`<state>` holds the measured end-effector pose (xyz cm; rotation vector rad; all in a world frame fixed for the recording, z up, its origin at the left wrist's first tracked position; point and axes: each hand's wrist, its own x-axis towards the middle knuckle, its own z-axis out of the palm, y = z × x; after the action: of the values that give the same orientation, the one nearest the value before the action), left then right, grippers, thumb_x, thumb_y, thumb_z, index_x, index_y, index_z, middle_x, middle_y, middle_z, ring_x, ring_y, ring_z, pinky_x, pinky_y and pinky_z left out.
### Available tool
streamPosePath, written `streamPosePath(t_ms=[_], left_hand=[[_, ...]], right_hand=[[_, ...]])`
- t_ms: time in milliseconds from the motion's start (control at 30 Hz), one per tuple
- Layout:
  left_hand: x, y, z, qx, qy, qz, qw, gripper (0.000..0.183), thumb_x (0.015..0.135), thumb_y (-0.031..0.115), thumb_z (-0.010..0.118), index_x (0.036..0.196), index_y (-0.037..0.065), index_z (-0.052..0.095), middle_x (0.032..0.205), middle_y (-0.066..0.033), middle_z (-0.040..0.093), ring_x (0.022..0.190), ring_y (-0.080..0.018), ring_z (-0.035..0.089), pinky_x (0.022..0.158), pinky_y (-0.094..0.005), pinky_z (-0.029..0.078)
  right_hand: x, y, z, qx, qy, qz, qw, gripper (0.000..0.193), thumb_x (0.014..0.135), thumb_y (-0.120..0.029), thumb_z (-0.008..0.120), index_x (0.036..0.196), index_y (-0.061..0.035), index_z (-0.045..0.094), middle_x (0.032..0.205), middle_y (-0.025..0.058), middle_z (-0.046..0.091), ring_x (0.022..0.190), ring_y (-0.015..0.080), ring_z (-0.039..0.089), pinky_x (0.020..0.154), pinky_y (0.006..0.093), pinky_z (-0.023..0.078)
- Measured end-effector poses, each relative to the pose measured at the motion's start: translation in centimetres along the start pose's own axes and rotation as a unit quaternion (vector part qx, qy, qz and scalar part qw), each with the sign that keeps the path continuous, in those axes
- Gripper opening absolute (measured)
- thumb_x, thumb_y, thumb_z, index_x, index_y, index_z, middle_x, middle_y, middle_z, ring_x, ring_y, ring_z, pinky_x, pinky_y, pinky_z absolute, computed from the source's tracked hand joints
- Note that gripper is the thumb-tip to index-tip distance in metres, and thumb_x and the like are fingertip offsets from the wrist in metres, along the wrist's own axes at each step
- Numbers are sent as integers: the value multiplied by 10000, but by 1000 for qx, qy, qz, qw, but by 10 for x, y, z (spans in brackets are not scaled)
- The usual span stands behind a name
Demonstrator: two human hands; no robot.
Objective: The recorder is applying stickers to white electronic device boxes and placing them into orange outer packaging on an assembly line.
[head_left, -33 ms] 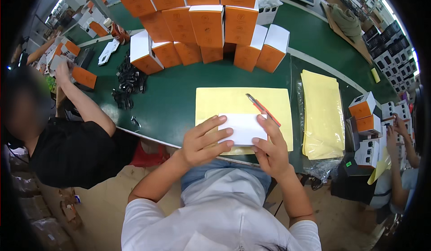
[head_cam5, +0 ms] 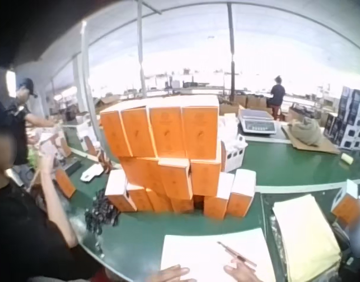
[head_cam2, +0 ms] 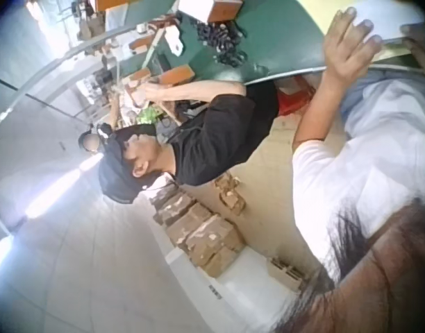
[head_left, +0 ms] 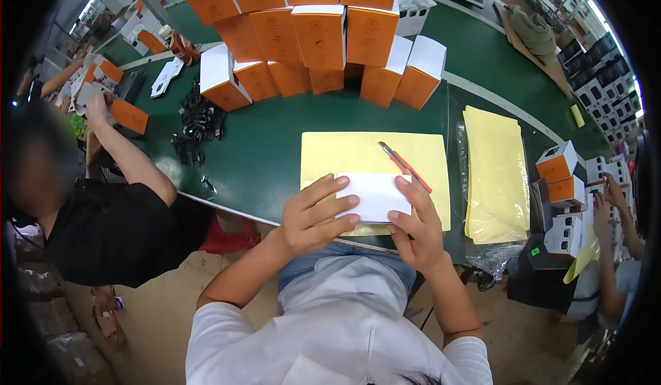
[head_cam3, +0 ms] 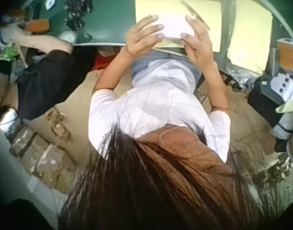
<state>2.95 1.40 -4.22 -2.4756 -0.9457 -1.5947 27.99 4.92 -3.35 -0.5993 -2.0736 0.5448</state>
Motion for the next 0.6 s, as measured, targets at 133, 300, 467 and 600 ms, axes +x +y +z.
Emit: streamPosePath(t_ms=[133,300,467,600], left_hand=[[1,6,3,-61,18,-70,995,267,829,102,838,1082,101,753,1228,-107,739,1266,-394,656,1102,-513,510],[10,5,-15,-107,-39,-177,978,247,841,74,827,1075,101,752,1237,-78,752,1286,-338,657,1085,-488,510],[10,-9,-13,-74,-49,-27,996,255,832,88,845,1045,88,705,1214,-91,766,1251,-353,675,1053,-501,502],[9,-11,-11,-30,-39,8,999,291,840,186,859,1046,89,679,1235,-90,759,1241,-339,678,1067,-515,484]], right_hand=[[0,-1,0,34,27,8,999,435,804,-23,815,1194,-139,663,1484,206,576,1374,497,530,1117,546,457],[-2,-3,2,49,38,19,998,422,808,-13,815,1187,-134,673,1489,210,573,1380,483,527,1130,533,443],[-1,-4,-3,61,25,31,997,358,824,17,790,1142,-111,689,1486,217,576,1385,464,528,1135,526,435],[1,-6,-4,65,29,48,996,332,830,13,782,1132,-90,691,1477,227,582,1381,451,536,1139,526,428]])
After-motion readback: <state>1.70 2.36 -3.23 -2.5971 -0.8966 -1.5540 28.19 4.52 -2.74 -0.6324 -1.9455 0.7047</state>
